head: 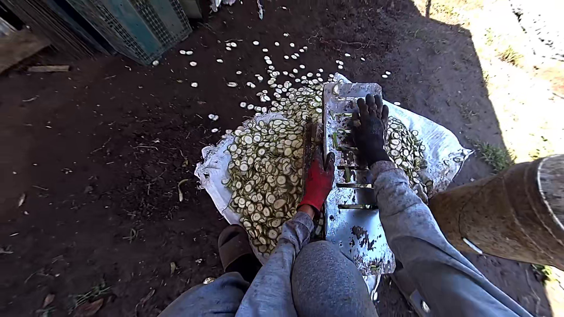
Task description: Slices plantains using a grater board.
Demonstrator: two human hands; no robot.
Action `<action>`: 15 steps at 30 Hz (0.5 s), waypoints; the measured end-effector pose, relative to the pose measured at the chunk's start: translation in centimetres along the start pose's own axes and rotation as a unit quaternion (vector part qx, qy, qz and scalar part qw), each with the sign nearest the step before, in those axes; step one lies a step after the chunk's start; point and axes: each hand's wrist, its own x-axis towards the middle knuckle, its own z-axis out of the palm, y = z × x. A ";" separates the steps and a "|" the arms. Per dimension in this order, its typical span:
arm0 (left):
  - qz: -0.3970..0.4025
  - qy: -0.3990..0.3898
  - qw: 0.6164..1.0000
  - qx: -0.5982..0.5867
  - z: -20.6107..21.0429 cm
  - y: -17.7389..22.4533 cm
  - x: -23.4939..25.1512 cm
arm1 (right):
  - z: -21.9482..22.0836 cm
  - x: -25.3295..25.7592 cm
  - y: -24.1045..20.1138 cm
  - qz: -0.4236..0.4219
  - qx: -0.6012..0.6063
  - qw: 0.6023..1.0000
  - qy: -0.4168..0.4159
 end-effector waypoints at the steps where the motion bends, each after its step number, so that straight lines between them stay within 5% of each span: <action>1: 0.002 -0.001 1.000 -0.005 0.0 0.0 -0.1 | -0.2 -1.2 -0.1 -0.004 0.017 1.000 0.007; 6: 0.013 0.015 1.000 -0.008 0.4 0.0 -0.3 | -2.4 -21.9 -2.5 -0.047 0.053 0.996 0.048; 8: 0.025 0.032 0.999 -0.001 0.7 -0.4 0.0 | -3.5 -26.4 -3.6 -0.056 0.042 0.996 0.046; 11: 0.021 0.024 0.999 0.010 0.8 -0.6 -0.5 | -2.5 -20.8 -2.5 -0.074 0.036 0.996 0.038; 15: 0.010 0.008 1.000 0.009 0.0 0.1 -0.3 | 0.0 -4.0 0.2 -0.017 0.005 1.000 -0.021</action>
